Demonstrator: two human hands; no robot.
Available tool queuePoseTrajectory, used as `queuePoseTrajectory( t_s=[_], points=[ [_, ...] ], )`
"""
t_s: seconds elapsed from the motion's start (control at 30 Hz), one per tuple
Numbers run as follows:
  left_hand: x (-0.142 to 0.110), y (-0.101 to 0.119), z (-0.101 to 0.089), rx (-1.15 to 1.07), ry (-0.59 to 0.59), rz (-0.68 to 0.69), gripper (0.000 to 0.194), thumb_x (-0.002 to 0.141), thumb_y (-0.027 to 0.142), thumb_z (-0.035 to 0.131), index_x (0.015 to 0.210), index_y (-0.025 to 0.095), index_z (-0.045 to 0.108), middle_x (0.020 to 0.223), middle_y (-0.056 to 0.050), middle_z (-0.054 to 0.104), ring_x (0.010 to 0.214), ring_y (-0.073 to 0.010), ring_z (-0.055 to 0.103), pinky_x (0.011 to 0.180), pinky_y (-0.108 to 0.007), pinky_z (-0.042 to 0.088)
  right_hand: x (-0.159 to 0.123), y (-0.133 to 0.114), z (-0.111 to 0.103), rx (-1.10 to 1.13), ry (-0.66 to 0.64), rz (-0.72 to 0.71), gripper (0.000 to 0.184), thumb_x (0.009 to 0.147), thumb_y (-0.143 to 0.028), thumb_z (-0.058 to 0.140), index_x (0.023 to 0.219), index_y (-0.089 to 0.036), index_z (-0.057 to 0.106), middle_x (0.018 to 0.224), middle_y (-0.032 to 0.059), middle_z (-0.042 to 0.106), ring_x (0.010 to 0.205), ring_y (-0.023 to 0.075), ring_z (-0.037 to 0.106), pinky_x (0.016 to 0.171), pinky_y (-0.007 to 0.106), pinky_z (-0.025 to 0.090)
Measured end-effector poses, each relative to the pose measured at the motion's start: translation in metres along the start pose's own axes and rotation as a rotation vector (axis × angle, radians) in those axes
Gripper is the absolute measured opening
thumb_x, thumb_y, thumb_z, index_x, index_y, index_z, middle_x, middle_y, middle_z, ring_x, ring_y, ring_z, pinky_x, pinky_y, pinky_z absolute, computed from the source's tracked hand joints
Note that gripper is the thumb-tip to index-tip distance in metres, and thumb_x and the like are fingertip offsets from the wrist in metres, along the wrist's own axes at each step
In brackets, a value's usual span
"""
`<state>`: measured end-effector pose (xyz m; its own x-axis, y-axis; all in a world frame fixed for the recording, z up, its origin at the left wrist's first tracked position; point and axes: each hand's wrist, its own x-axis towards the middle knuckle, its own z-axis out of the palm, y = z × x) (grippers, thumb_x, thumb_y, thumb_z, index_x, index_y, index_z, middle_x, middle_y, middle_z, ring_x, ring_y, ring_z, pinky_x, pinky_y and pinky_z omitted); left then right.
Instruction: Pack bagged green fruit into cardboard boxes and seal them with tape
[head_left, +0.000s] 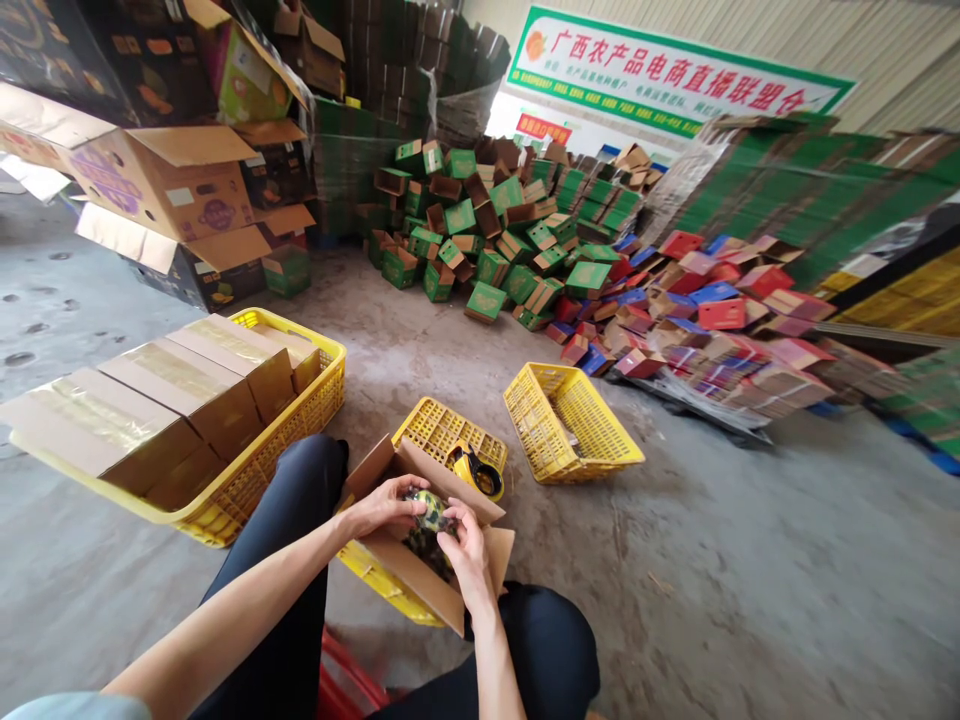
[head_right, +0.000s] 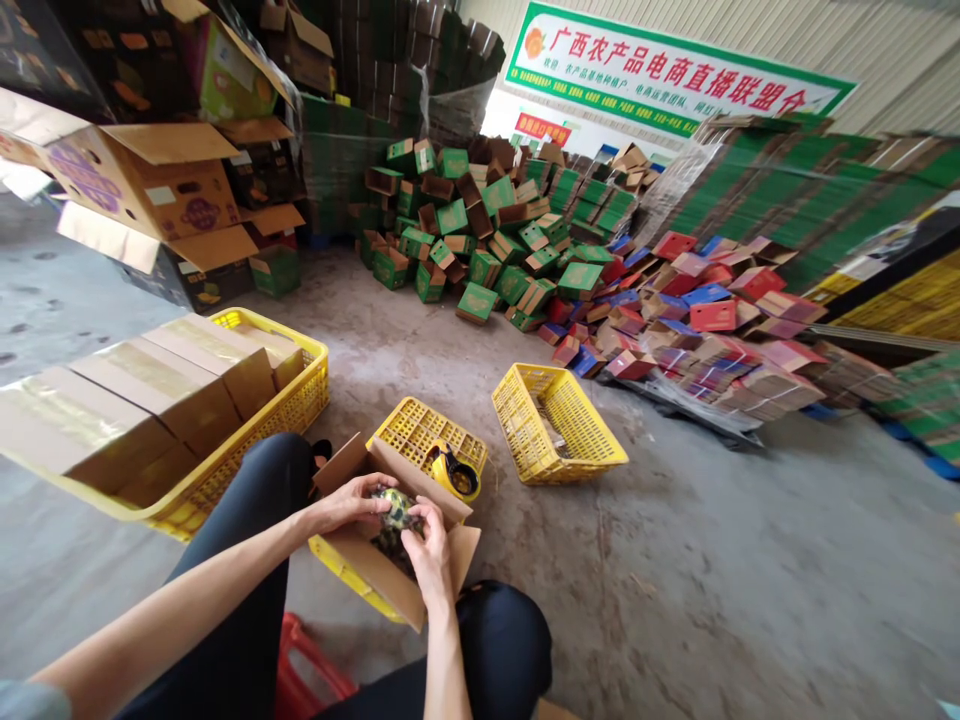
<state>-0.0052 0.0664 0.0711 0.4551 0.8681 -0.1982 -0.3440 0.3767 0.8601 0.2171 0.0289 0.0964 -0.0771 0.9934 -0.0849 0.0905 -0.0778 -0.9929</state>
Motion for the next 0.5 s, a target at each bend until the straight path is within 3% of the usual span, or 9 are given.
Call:
queuePoseTrajectory(
  t_s=[0.13, 0.27, 0.37, 0.5],
  points=[
    [-0.0008, 0.0020, 0.0002, 0.014, 0.006, 0.085, 0.071, 0.072, 0.038, 0.096, 0.133, 0.022, 0.062, 0.112, -0.007, 0.067, 0.101, -0.0218, 0.065, 0.086, -0.033, 0.052, -0.0010, -0.0034, -0.0006, 0.076, -0.025, 0.046, 0.043, 0.076, -0.029, 0.073, 0.118, -0.029, 0.068, 0.147, 0.0062, 0.063, 0.139, 0.0306, 0.057, 0.119, 0.048, 0.044],
    [-0.0015, 0.0047, 0.0005, 0.080, 0.005, 0.152, 0.074, 0.070, 0.032, 0.097, 0.135, 0.023, 0.063, 0.111, -0.005, 0.068, 0.104, -0.0220, 0.063, 0.093, -0.035, 0.049, -0.0012, -0.0044, -0.0019, 0.089, 0.006, 0.112, 0.058, 0.083, -0.046, 0.076, 0.138, -0.032, 0.061, 0.149, 0.0080, 0.061, 0.142, 0.0312, 0.055, 0.117, 0.050, 0.048],
    [-0.0012, 0.0063, 0.0003, 0.099, -0.007, 0.162, 0.077, 0.068, 0.030, 0.097, 0.137, 0.025, 0.063, 0.116, -0.005, 0.068, 0.107, -0.0231, 0.062, 0.096, -0.036, 0.047, -0.0023, -0.0050, -0.0014, 0.089, -0.001, 0.213, 0.061, 0.084, -0.057, 0.077, 0.138, -0.033, 0.063, 0.150, 0.0093, 0.062, 0.138, 0.0328, 0.059, 0.108, 0.052, 0.055],
    [-0.0002, 0.0063, 0.0005, 0.069, -0.036, 0.158, 0.083, 0.066, 0.025, 0.098, 0.140, 0.026, 0.062, 0.123, -0.006, 0.068, 0.110, -0.0238, 0.063, 0.100, -0.037, 0.045, -0.0036, -0.0067, -0.0003, 0.081, -0.093, 0.242, 0.057, 0.079, -0.053, 0.083, 0.129, -0.029, 0.071, 0.137, 0.0093, 0.071, 0.124, 0.0330, 0.068, 0.104, 0.053, 0.057]
  ],
)
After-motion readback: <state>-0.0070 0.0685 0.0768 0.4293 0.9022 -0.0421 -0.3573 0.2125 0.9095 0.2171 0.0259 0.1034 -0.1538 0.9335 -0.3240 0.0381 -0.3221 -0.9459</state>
